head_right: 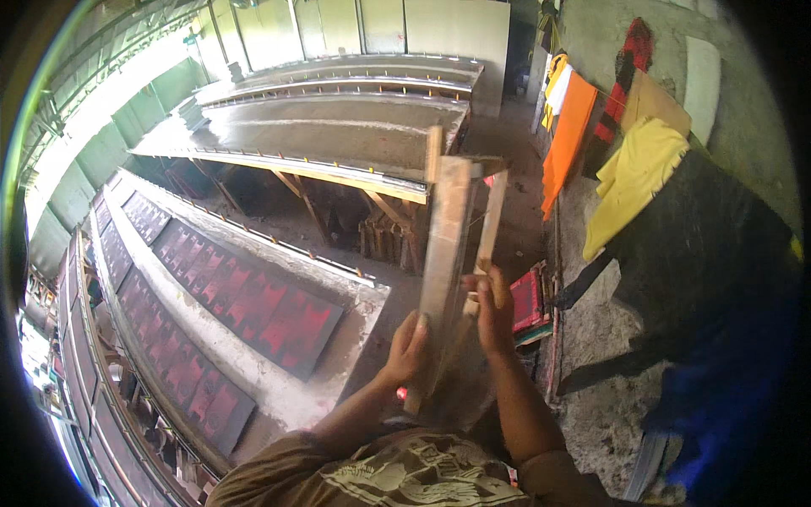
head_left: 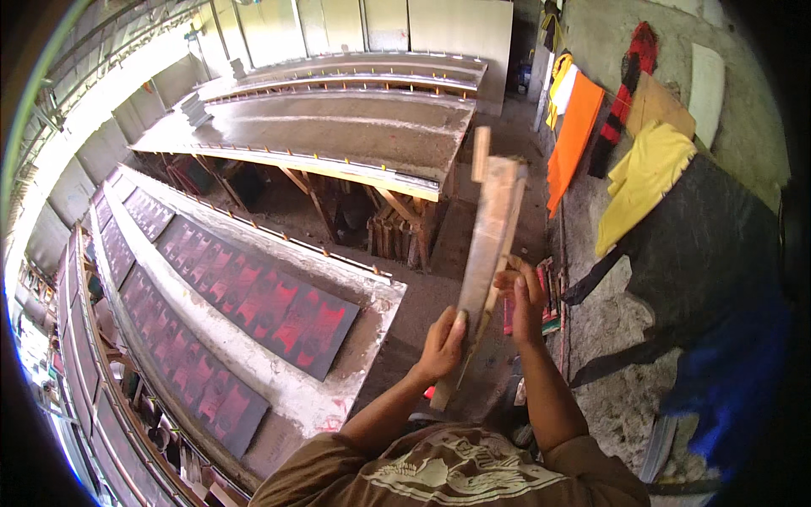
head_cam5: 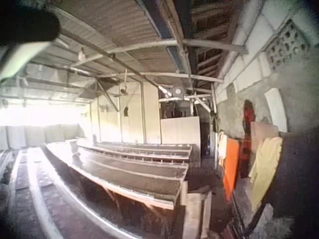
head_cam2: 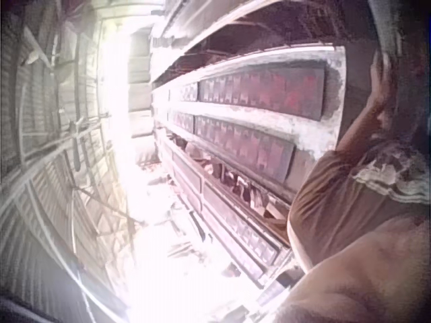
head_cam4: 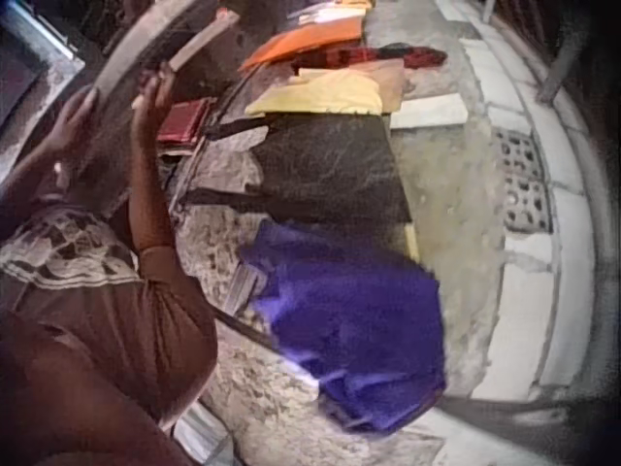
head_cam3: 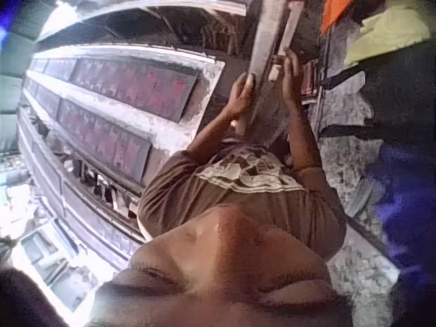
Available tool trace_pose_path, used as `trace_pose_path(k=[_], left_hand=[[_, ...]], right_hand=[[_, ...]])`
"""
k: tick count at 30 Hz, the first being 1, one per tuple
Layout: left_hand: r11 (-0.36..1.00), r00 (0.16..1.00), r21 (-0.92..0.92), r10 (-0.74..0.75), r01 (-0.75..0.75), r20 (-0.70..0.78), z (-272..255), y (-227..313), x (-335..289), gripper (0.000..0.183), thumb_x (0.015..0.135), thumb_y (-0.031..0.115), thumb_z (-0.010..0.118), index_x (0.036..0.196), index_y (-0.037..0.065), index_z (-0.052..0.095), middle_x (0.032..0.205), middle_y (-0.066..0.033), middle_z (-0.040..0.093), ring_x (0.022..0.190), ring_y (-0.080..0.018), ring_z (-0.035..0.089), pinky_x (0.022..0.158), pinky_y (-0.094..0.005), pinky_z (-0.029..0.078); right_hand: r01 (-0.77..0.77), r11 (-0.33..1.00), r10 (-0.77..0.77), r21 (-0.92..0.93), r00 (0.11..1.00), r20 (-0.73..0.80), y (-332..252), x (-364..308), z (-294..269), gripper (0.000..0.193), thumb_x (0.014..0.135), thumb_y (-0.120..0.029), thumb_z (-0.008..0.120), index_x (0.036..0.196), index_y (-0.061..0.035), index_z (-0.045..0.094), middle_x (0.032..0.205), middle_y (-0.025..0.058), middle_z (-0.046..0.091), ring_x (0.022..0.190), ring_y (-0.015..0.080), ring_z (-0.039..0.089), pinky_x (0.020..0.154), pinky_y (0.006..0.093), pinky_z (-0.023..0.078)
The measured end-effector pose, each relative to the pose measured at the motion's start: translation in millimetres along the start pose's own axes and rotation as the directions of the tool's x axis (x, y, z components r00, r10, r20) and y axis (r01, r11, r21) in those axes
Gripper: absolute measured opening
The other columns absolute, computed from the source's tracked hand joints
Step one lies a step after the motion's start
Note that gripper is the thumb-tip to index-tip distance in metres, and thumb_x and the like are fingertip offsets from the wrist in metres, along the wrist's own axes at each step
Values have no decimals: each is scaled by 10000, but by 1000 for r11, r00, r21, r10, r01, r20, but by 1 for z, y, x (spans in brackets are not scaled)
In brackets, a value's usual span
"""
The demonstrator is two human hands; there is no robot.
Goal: The person places a wooden frame on a conveyor belt and secures it with red tape. They then pick up white square tiles and place them one by one into the frame, adjusting their positions. The person repeats this process, handling multiple tiles and arranging them within the frame on the conveyor.
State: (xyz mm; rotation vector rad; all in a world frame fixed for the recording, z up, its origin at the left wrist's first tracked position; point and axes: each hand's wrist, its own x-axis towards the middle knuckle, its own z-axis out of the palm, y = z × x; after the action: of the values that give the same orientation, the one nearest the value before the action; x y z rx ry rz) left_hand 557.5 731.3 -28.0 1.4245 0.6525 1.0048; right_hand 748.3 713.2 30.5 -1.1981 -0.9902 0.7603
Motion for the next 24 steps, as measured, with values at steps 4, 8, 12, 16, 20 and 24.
trace_pose_path(k=[4, 8, 12, 16, 20, 24], left_hand=[[981, 979, -18, 190, -192, -67, 40, 0, 87, 618, 1107, 471, 293, 1312, -57, 540, 1110, -230, 678, 1058, -295, 670, 886, -407, 502], [955, 948, 45, 298, -295, -111, 37, -19, 155, 579, 1107, 455, 344, 1193, -45, 623, 952, -192, 682, 870, -268, 673, 769, -401, 511], [999, 948, -37, 18, -32, -318, -25, -36, 216, 384, 1071, 324, 584, 864, 5, 635, 737, 26, 533, 681, -76, 449, 589, -275, 373], [993, 781, 48, 117, -110, -614, -97, -68, 314, 329, 1011, 225, 694, 1204, -24, 600, 1034, -68, 678, 920, -127, 634, 819, -270, 512], [918, 700, 396, 259, 37, -666, -196, -122, 398, 594, 1042, 335, 620, 1466, -49, 460, 1459, -231, 512, 1391, -300, 464, 1162, -395, 345], [971, 816, 176, -32, 162, -577, -249, -147, 434, 642, 1091, 469, 465, 1441, -69, 478, 1203, -165, 666, 1088, -236, 647, 938, -343, 513]], right_hand=[[173, 980, -183, -101, 977, -107, -57, 59, 54, 453, 852, -105, 793, 1213, -29, 531, 987, 73, 654, 913, 155, 648, 812, 340, 547], [231, 958, -252, -169, 962, -108, -29, 135, 37, 415, 808, -25, 781, 1145, -28, 540, 932, 29, 649, 813, 114, 635, 762, 294, 532], [133, 991, -134, 22, 990, 33, -40, 193, 9, 393, 791, 25, 746, 1119, -33, 536, 874, 43, 655, 716, 130, 651, 686, 299, 566], [134, 950, -174, 282, 977, 120, -47, 269, -15, 715, 751, 66, 668, 1431, 39, 452, 818, 79, 634, 647, 162, 647, 612, 335, 588], [35, 859, -179, 511, 955, 235, -25, 362, -32, 842, 685, 34, 681, 1472, 78, 387, 790, 93, 619, 578, 185, 641, 527, 359, 597], [-91, 771, -194, 630, 910, 368, 3, 446, -45, 876, 674, 26, 682, 1487, 67, 360, 798, 104, 620, 545, 220, 647, 470, 383, 607]])
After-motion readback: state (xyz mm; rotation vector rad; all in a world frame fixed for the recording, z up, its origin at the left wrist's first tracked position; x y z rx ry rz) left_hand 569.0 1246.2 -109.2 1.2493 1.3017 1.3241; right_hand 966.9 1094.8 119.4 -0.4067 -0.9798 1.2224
